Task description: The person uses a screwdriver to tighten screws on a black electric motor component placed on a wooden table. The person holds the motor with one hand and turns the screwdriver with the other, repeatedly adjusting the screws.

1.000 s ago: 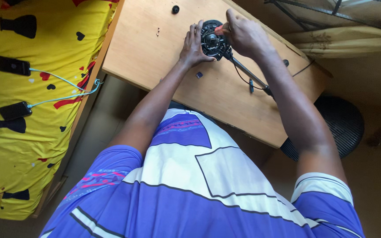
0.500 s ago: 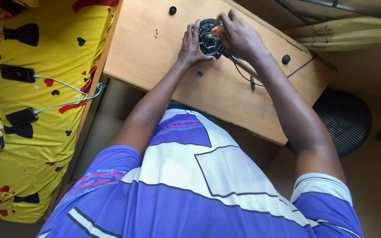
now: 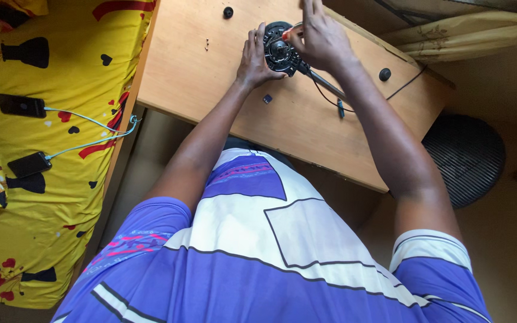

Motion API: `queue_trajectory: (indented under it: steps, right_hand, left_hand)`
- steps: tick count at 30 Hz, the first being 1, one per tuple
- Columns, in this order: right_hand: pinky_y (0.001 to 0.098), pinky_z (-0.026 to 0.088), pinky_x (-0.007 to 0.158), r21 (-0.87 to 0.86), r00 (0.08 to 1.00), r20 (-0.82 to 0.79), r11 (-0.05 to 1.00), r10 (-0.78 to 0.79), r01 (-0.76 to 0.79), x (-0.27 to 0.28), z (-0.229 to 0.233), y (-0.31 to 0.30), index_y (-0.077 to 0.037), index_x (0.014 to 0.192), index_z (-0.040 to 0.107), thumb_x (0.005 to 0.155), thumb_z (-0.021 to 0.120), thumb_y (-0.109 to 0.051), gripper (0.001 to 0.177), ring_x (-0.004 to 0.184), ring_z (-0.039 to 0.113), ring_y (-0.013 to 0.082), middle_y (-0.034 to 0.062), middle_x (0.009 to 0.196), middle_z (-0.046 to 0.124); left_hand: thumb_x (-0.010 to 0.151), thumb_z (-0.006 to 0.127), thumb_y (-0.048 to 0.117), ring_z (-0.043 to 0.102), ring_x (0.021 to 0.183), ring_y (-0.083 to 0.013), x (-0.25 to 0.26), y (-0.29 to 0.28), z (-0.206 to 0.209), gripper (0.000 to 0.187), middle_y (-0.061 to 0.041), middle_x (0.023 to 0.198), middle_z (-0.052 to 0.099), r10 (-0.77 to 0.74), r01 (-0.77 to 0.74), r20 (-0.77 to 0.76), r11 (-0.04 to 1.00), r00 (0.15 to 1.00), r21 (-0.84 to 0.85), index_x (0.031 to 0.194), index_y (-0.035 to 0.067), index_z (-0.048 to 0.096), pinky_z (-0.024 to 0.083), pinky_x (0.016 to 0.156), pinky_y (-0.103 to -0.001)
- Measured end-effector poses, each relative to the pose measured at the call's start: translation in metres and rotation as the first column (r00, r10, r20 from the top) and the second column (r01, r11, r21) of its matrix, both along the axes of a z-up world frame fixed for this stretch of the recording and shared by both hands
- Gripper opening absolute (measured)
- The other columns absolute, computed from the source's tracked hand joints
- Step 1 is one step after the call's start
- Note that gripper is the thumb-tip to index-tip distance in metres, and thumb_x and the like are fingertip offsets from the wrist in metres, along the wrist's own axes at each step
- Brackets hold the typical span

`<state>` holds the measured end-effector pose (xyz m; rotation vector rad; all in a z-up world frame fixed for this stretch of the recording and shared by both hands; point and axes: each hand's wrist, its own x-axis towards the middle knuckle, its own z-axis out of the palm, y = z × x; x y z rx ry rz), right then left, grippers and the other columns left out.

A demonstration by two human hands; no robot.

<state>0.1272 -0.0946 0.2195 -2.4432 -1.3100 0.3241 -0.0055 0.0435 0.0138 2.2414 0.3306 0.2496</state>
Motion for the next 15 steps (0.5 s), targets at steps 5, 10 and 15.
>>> queue_trajectory:
  steps: [5, 10, 15]
  right_hand:
    - [0.0517, 0.054, 0.075, -0.213, 1.000, -0.006, 0.977, 0.023, -0.024, 0.000, -0.012, 0.002, -0.006, 0.117, 0.053, 0.110, 0.058, -0.045, 0.040, 0.090, 0.069, 0.0411, 0.0236, 0.096, 0.068]
    - [0.0503, 0.052, 0.063, -0.107, 0.995, 0.078, 0.993, 0.058, -0.050, 0.004, -0.026, -0.003, 0.001, 0.123, 0.050, 0.106, 0.062, -0.042, 0.048, 0.076, 0.070, 0.0389, 0.0225, 0.081, 0.068]
    - [0.0501, 0.055, 0.070, -0.368, 0.995, 0.103, 0.930, 0.016, 0.023, 0.007, -0.035, -0.011, -0.008, 0.112, 0.055, 0.114, 0.054, -0.055, 0.047, 0.082, 0.071, 0.0387, 0.0221, 0.086, 0.070]
  left_hand:
    - [0.050, 0.107, 0.044, 0.049, 0.127, -0.0417, -0.001, -0.001, 0.001, 0.153, -0.017, 0.141, 0.039, -0.006, 0.004, -0.054, 0.999, 0.998, -0.044, 0.160, 0.014, 0.006, 0.047, 0.108, -0.052]
    - [0.045, 0.108, 0.047, 0.048, 0.125, -0.0436, -0.001, -0.001, 0.001, 0.156, -0.018, 0.141, 0.038, 0.019, -0.019, -0.029, 1.000, 0.999, -0.019, 0.159, 0.013, 0.007, 0.046, 0.106, -0.054]
    - [0.047, 0.107, 0.047, 0.048, 0.125, -0.0435, 0.000, -0.001, -0.001, 0.155, -0.018, 0.141, 0.038, 0.000, -0.002, -0.056, 1.000, 0.998, -0.029, 0.160, 0.014, 0.007, 0.048, 0.106, -0.053]
